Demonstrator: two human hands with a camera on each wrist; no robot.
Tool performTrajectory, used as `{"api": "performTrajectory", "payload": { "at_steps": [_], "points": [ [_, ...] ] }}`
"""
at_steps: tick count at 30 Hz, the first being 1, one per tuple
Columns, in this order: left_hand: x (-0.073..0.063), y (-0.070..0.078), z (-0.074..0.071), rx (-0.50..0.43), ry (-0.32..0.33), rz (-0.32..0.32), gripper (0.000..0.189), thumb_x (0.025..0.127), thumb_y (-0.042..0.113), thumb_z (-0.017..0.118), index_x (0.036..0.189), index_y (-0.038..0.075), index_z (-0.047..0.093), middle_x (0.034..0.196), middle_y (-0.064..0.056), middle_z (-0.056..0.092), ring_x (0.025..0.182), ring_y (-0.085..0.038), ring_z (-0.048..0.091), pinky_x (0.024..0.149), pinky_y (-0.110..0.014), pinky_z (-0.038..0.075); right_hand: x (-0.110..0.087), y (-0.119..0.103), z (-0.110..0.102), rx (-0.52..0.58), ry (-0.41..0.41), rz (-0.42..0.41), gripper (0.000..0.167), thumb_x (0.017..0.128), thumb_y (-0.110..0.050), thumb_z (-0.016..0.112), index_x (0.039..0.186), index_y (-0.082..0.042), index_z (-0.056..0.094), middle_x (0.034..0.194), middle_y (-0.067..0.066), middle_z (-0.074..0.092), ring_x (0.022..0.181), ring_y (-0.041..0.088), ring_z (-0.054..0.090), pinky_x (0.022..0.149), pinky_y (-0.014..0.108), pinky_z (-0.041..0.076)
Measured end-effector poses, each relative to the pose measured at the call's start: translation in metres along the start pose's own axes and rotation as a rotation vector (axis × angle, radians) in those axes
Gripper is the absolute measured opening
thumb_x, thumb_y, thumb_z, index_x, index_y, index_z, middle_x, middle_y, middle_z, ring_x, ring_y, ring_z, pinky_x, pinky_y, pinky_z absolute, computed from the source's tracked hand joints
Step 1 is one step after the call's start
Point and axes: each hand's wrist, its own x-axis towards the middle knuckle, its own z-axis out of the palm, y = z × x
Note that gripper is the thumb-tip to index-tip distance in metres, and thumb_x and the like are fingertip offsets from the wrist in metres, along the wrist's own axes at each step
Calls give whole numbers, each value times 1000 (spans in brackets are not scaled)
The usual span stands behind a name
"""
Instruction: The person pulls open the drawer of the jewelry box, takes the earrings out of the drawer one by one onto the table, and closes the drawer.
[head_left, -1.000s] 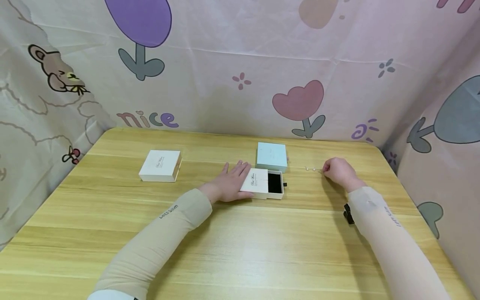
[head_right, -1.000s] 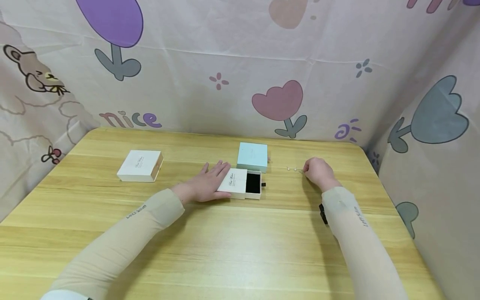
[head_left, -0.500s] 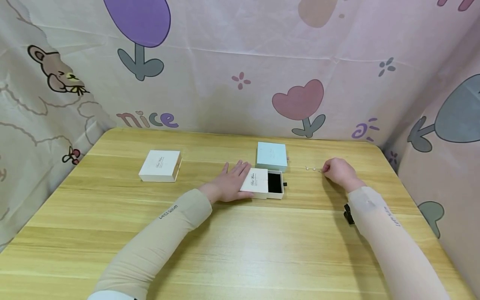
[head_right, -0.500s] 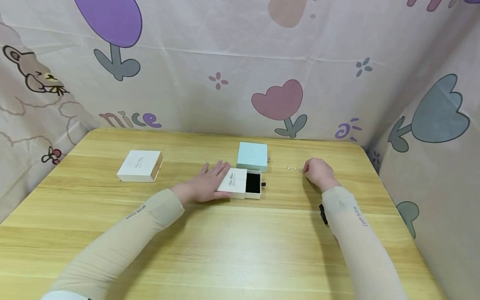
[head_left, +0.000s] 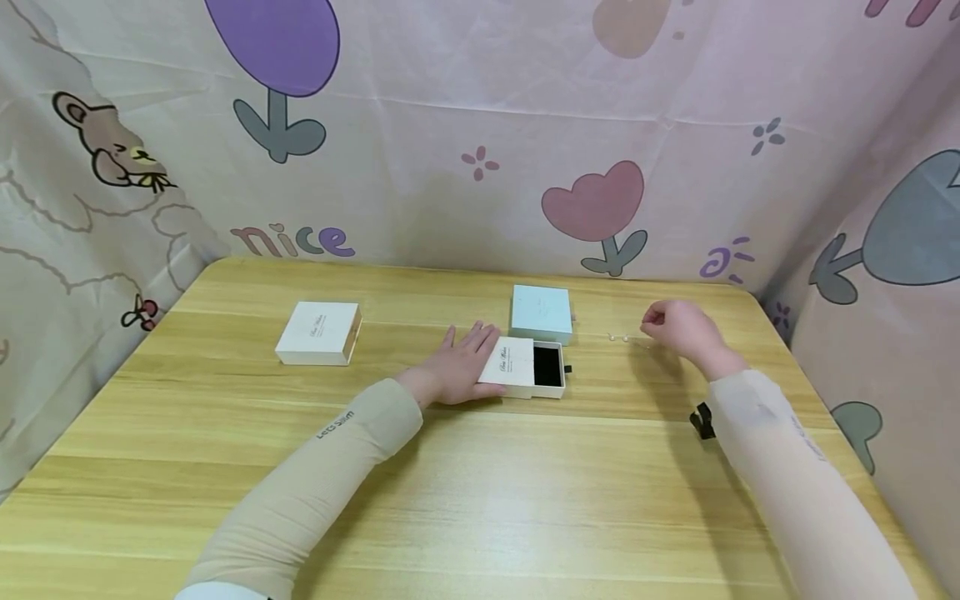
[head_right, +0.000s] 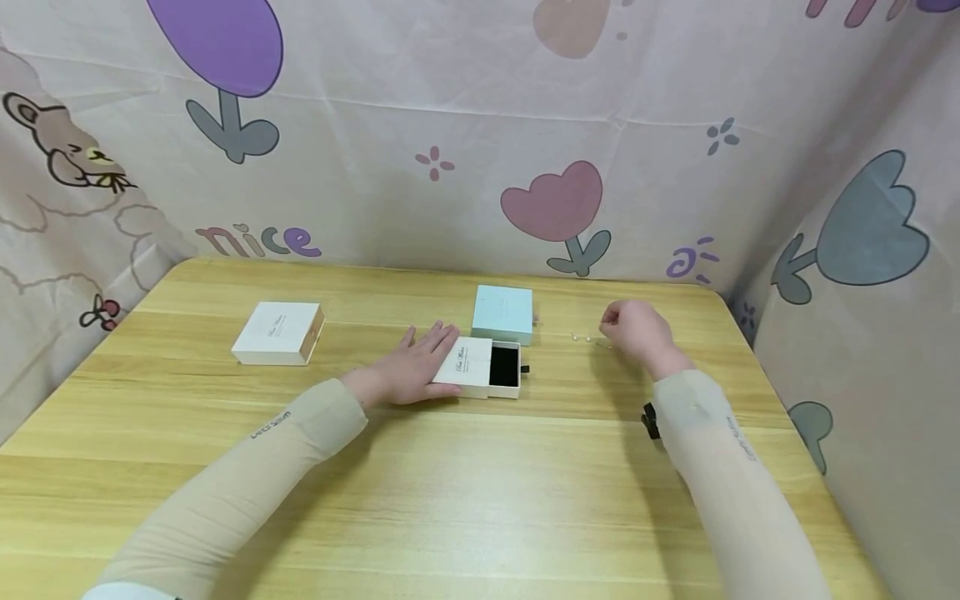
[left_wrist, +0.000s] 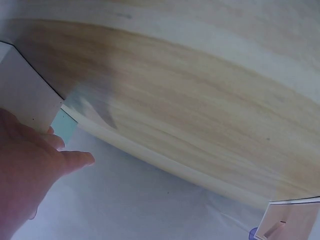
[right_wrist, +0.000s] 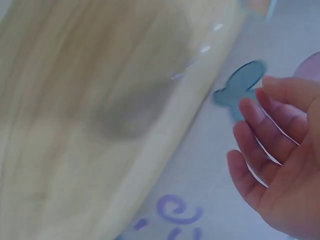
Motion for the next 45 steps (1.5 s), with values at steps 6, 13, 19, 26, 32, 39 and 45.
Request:
{"api": "performTrajectory", "payload": {
  "at_steps": [6,13,19,26,32,39,45],
  "points": [
    [1,-3,1,-6,3,-4,93,89,65,39,151,5,3,159,-12,6,147,-28,0,115,-57,5,-3,-31,12,51,-134,-182,37,87,-19,63,113,7,59,104,21,64,95,31,60,89,47,47],
    [0,-5,0,-43,-5,-2,97,86,67,44,151,6,7,158,-10,10,147,-28,1,115,-57,5,-10,-60,38,77,-313,-286,85,78,-32,74,140,8,31,138,28,42,126,42,42,106,54,33],
    [-1,-11,-3,-162,14,14,99,83,64,54,151,6,11,158,-9,13,147,-28,2,115,-58,3,-10,-74,50,31,-316,-318,97,76,-33,76,144,8,22,147,27,30,135,42,30,112,53,24],
    [-1,-22,-4,-281,34,-14,104,76,62,65,151,8,16,158,-7,16,147,-24,4,116,-54,1,-7,-80,55,53,-332,-305,95,76,-29,76,145,6,20,146,26,33,134,41,34,112,52,25],
    [2,-27,-2,-318,52,-12,99,74,60,69,148,11,26,154,-8,27,146,-26,14,116,-53,7,-6,-81,55,46,-328,-285,94,75,-27,77,144,7,23,142,26,39,131,40,38,110,51,29],
    [3,-25,-3,-325,37,-28,96,75,59,68,149,12,26,154,-5,29,145,-24,17,117,-52,7,-5,-82,54,31,-326,-278,92,74,-25,77,143,7,26,137,25,46,127,39,44,108,50,32],
    [3,-23,-5,-325,29,-39,95,76,57,68,149,13,25,153,-5,29,145,-23,17,117,-52,5,-5,-83,54,26,-324,-269,90,75,-25,77,143,7,27,136,24,47,126,38,45,108,50,33]
  ]
}}
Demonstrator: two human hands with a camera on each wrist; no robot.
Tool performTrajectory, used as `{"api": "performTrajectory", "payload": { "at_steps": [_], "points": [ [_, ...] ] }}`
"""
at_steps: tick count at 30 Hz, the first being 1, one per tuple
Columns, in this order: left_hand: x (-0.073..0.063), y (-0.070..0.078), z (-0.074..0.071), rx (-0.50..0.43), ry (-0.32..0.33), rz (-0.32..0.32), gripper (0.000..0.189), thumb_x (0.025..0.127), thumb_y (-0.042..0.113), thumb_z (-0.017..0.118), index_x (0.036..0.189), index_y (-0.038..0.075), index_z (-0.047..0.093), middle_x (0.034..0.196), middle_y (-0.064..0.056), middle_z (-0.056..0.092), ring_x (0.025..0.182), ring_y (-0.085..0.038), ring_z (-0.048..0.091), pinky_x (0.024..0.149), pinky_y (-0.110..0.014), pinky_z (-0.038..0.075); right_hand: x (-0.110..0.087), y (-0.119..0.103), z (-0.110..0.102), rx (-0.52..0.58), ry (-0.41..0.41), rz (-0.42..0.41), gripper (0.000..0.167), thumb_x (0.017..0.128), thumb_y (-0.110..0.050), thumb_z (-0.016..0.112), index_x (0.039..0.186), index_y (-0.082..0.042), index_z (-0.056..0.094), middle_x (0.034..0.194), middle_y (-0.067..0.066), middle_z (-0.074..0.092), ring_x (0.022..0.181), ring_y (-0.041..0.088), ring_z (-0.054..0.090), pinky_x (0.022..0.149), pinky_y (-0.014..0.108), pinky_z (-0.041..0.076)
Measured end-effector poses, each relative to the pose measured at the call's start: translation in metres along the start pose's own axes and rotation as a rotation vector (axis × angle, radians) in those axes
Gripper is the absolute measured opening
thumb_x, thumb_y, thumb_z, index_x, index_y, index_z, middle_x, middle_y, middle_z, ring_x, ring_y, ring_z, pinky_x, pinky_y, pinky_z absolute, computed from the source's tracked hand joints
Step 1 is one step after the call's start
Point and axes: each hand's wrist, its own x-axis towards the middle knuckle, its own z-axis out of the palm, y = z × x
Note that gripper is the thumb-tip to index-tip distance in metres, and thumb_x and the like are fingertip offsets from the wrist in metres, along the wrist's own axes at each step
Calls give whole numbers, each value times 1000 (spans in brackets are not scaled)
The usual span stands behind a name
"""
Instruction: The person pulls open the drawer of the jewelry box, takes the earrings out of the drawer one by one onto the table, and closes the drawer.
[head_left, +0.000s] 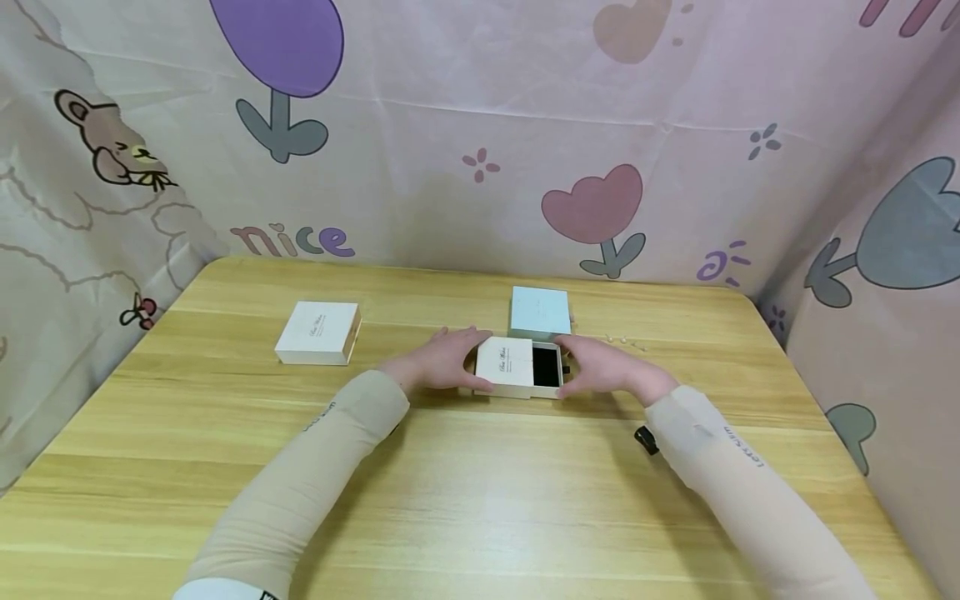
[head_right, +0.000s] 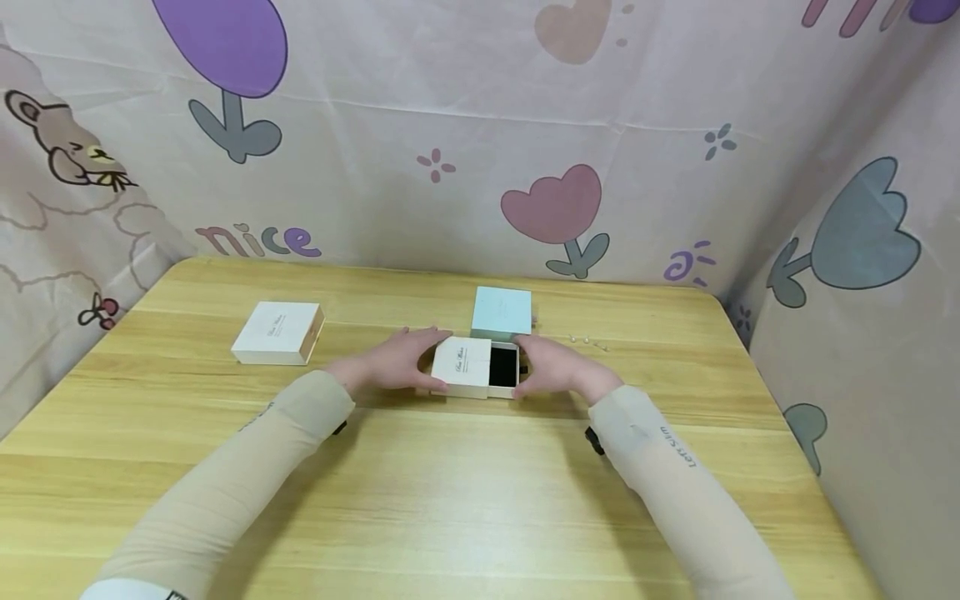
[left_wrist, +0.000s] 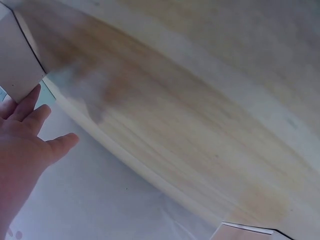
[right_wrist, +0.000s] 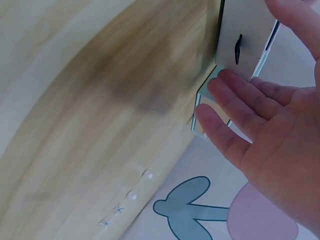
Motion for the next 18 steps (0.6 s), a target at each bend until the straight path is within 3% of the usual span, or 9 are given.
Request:
{"api": "performTrajectory", "payload": {
  "at_steps": [18],
  "points": [
    [0,1,-1,-9,-9,-1,96,76,56,69,149,13,24,154,-5,28,145,-24,17,117,-52,5,7,-8,4,-37,25,-47,87,72,-27,78,139,7,34,128,22,54,119,36,52,104,48,38]
  ]
}}
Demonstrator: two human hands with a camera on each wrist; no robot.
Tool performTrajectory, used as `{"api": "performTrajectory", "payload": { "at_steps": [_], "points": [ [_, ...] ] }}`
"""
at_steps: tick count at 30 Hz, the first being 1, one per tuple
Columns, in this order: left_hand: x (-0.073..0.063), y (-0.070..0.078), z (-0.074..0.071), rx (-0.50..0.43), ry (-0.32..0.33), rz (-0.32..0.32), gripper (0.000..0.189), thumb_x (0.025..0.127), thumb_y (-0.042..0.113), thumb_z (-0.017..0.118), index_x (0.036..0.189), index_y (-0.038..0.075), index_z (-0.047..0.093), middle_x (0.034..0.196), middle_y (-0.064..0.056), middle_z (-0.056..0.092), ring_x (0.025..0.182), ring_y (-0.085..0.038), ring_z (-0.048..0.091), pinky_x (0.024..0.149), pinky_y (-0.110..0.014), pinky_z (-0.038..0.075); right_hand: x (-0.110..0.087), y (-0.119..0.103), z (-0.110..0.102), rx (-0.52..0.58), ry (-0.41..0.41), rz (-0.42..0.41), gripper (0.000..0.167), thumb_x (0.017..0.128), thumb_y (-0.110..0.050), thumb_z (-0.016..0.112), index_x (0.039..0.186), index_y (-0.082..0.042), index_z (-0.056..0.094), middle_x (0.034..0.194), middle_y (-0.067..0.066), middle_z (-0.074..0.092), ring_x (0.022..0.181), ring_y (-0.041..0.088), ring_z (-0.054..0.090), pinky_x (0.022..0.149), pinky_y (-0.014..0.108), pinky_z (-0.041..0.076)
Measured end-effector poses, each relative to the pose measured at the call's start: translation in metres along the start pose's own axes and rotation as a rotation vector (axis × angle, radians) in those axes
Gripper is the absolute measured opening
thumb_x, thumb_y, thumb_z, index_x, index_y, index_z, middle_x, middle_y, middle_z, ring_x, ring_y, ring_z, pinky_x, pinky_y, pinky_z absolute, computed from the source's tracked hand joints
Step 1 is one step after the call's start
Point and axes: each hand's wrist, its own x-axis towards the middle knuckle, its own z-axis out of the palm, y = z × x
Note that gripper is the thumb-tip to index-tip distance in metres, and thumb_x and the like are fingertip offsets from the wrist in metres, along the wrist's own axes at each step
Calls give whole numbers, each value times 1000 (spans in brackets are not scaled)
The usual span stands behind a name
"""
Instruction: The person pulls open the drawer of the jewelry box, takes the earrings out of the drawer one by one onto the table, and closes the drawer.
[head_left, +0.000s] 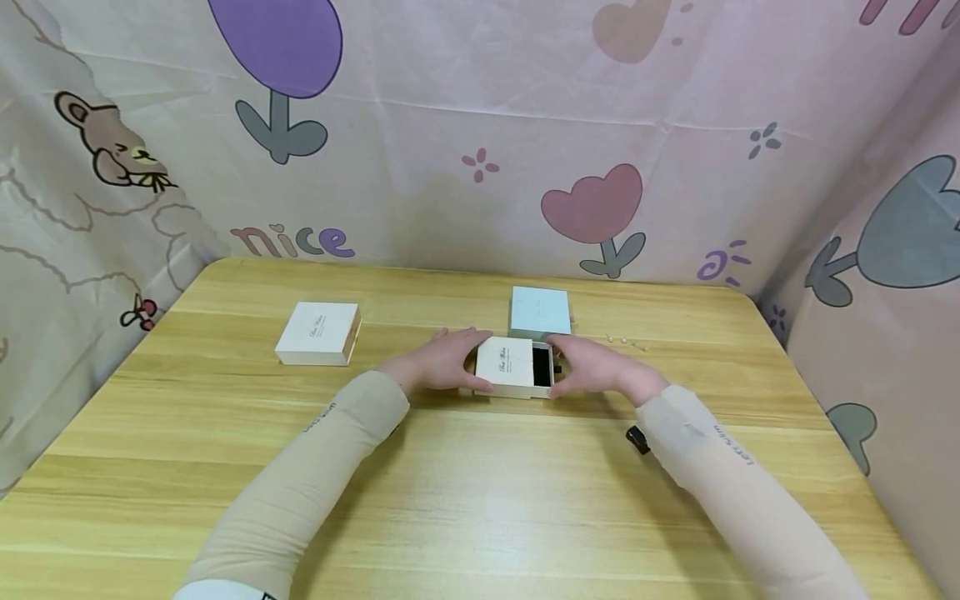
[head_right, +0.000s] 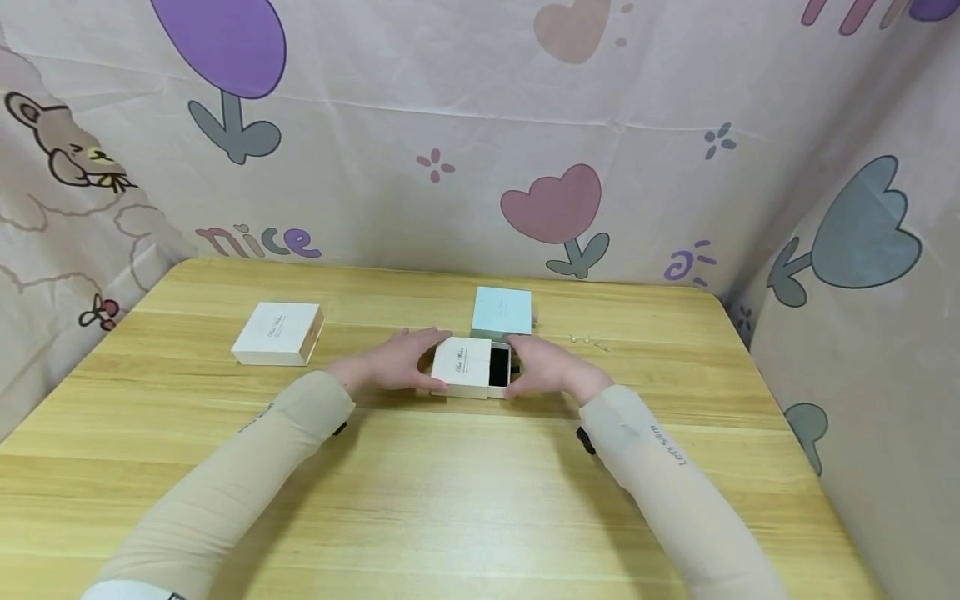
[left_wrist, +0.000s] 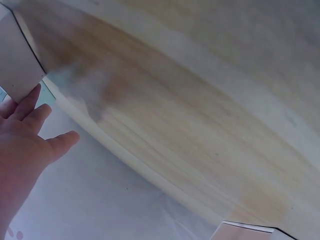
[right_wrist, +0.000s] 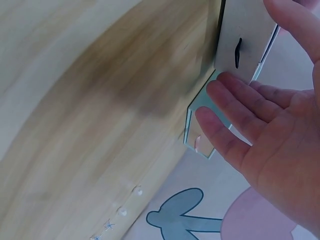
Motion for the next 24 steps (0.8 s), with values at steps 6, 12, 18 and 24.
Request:
{"api": "performTrajectory", "payload": {
  "at_steps": [6,12,18,24],
  "points": [
    [0,0,0,4,2,5,95,77,55,69,149,12,24,154,-5,28,145,-25,17,117,-52,6,2,-3,0,5,-6,15,88,73,-27,78,140,7,32,130,22,53,121,36,50,105,48,37],
    [-1,3,-1,25,-5,4,96,77,55,68,149,12,23,154,-5,27,145,-24,17,117,-53,6,5,-5,3,18,-7,18,87,72,-26,79,139,7,33,130,22,53,120,35,51,104,48,39],
    [-3,5,-2,52,-22,-2,96,78,55,67,150,11,20,155,-5,24,146,-24,15,117,-52,5,7,-9,5,37,11,15,85,72,-22,79,138,8,34,124,21,56,115,33,54,102,46,41],
    [-2,6,-3,58,-36,-14,96,79,55,66,150,11,19,155,-7,24,145,-25,16,117,-52,6,10,-19,10,35,37,-35,86,74,-19,79,139,9,30,109,16,63,98,23,61,90,39,49]
  ]
}}
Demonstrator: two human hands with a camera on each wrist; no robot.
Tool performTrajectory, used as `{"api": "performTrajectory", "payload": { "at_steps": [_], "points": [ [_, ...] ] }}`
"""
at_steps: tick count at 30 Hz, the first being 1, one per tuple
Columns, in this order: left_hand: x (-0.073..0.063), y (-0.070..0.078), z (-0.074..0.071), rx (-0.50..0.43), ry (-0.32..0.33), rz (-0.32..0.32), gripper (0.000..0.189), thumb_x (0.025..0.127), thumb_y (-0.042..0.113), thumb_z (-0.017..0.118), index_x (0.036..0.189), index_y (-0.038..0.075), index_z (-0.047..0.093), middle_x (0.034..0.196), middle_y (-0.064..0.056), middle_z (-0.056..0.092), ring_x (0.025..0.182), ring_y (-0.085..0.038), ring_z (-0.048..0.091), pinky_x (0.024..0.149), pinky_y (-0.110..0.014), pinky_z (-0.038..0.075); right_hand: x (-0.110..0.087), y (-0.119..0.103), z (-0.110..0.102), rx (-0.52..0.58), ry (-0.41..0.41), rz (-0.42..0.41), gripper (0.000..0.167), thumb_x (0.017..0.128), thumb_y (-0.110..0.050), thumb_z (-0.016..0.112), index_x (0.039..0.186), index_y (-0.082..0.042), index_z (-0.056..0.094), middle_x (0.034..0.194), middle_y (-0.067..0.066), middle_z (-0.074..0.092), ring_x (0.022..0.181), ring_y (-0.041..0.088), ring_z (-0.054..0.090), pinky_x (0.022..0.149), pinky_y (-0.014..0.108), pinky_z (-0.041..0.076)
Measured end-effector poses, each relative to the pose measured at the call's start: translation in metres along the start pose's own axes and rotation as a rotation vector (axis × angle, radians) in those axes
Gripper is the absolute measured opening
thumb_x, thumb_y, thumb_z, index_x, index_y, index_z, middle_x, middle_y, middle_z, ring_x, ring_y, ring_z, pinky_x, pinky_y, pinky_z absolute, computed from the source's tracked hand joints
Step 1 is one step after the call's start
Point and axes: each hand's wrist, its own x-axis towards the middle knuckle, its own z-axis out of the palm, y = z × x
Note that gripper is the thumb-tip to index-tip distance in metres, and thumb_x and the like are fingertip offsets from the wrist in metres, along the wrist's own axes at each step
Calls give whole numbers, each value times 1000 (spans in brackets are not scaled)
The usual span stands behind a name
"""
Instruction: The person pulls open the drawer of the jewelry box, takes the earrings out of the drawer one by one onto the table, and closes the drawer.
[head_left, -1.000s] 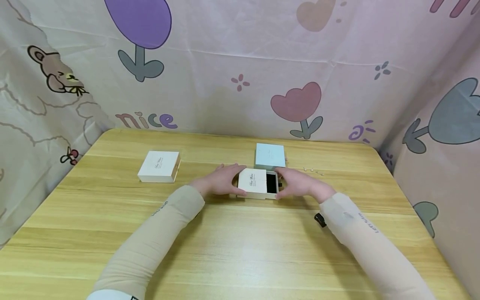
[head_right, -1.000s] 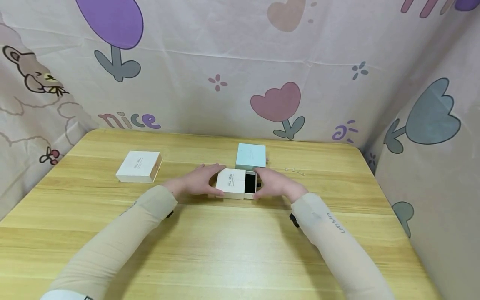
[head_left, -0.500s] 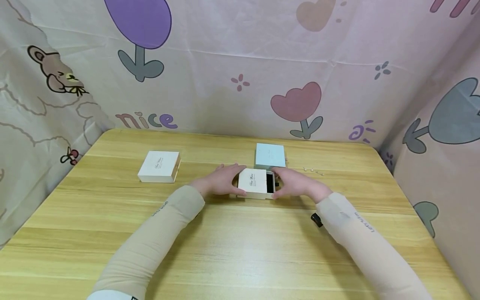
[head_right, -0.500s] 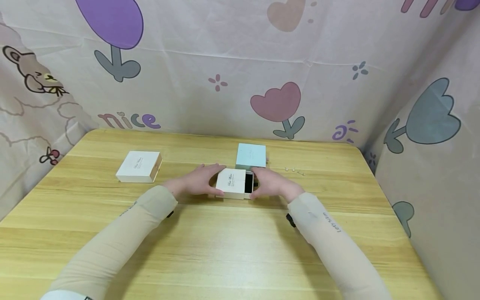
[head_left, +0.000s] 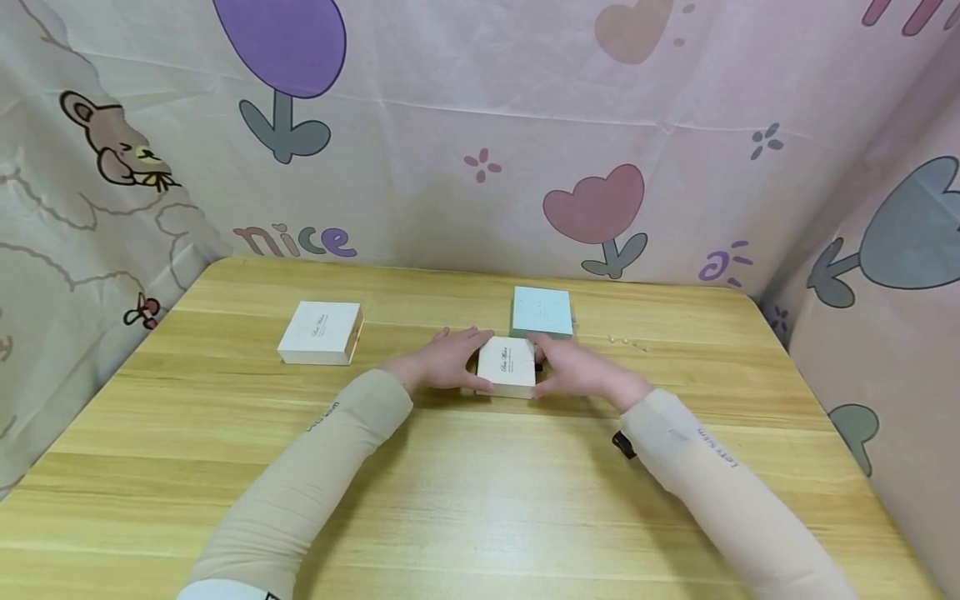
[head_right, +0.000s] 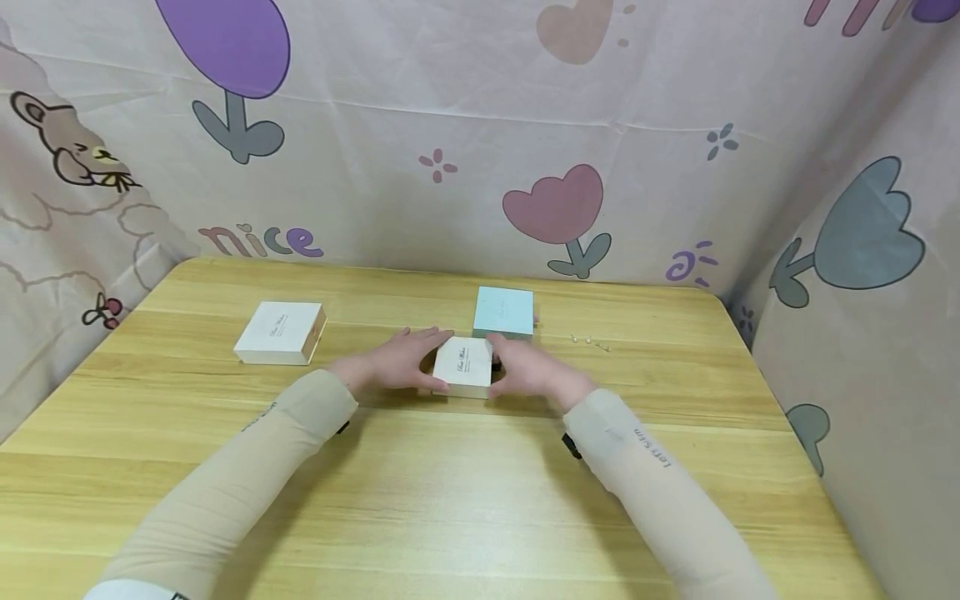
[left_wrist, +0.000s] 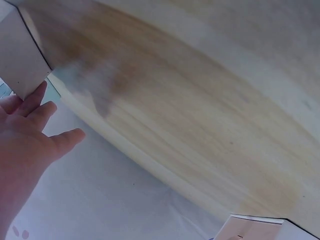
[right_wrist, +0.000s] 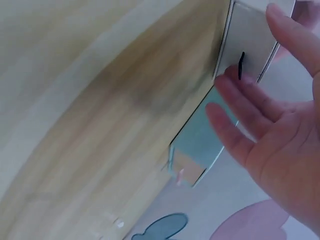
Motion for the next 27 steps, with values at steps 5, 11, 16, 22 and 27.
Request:
{"api": "performTrajectory", "payload": {
  "at_steps": [5,11,16,22,27],
  "points": [
    [0,0,-1,-1,0,-2,96,79,55,65,151,11,18,156,-9,23,145,-26,15,117,-53,6,1,-7,1,-36,5,-4,87,74,-18,78,141,8,30,121,19,60,109,28,59,96,40,47],
    [-4,1,2,80,23,44,93,82,57,61,151,11,18,158,-7,15,146,-28,9,115,-57,7,0,-8,2,-35,-17,9,85,76,-18,77,142,8,29,132,22,53,120,33,53,103,43,42],
    [-8,6,4,220,43,111,82,87,55,54,150,14,22,158,-3,14,147,-27,4,113,-61,8,-1,-8,1,-32,-19,16,84,77,-20,77,142,7,30,126,20,57,114,29,56,99,42,45],
    [-12,9,3,240,35,102,79,89,53,53,150,14,22,157,-3,18,147,-27,5,114,-60,5,-6,-6,0,0,-7,1,78,78,-21,75,140,4,35,125,19,58,113,29,56,98,43,45],
    [-18,1,2,251,51,103,80,88,54,53,149,13,23,157,-4,20,146,-28,6,113,-61,4,-19,-1,-5,5,22,-31,72,81,-21,70,140,4,37,129,21,54,115,33,55,99,46,44]
  ]
}}
